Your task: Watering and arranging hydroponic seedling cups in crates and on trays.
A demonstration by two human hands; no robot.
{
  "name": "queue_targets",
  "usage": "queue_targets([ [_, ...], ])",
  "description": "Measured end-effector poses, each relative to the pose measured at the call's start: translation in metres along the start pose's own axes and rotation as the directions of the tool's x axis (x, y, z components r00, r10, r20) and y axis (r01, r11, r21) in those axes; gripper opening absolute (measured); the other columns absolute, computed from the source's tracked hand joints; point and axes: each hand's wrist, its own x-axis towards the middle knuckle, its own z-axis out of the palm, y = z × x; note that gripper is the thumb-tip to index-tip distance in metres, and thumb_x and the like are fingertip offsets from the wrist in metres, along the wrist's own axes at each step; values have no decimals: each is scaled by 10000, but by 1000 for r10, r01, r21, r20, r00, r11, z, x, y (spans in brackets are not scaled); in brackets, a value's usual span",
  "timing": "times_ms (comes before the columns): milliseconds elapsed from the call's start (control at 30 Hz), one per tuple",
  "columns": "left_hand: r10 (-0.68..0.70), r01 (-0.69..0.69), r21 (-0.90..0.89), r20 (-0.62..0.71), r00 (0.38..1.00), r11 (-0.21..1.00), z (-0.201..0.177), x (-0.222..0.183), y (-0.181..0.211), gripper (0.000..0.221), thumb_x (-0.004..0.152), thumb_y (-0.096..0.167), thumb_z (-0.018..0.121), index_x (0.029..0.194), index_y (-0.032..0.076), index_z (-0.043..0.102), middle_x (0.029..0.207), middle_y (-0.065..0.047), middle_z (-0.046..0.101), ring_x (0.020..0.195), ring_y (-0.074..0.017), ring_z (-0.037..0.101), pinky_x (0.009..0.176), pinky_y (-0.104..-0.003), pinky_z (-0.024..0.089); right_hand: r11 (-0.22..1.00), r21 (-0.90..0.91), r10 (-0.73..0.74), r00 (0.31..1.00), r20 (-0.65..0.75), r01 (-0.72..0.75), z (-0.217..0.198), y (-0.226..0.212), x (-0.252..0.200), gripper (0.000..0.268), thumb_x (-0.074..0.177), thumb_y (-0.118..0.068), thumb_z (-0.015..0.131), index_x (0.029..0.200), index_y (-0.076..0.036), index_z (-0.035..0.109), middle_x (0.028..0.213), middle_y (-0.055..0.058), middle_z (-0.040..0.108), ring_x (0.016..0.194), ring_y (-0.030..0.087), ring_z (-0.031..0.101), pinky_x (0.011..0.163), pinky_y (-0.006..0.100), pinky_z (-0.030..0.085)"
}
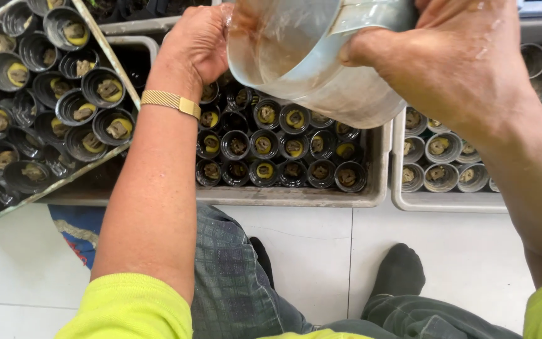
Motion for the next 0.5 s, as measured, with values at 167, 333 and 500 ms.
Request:
queue_targets([
  [167, -84, 82, 119, 12, 996, 989, -24, -28, 13, 161, 926, 32, 623, 1068, -19, 679, 1023, -151, 771, 951, -256, 783, 875, -460, 685, 996, -74, 53, 993, 106, -45, 23, -12, 9, 214, 859, -107, 807, 996, 39, 734, 782, 167, 714, 680, 198, 719, 578, 330, 594],
  [333, -141, 164, 500, -84, 986, 850, -23, -63, 19, 175, 926, 69, 636, 1057, -18, 714, 980, -141, 756, 849, -235, 779, 792, -429, 692, 987, -144, 99, 972, 213, -69, 41, -14, 9, 221, 848, -139, 798, 982, 27, 741, 700, 153, 686, 583, 209, 692, 509, 339, 576],
  [500, -205, 175, 831, -75, 976, 528, -29, -78, 7, 175, 919, 74, 656, 1023, -41, 738, 968, -165, 765, 837, -235, 785, 777, -369, 639, 951, -261, 252, 908, 336, -167, 56, -23, 5, 226, 877, -196, 800, 977, -2, 742, 642, 143, 676, 524, 232, 689, 462, 346, 575],
])
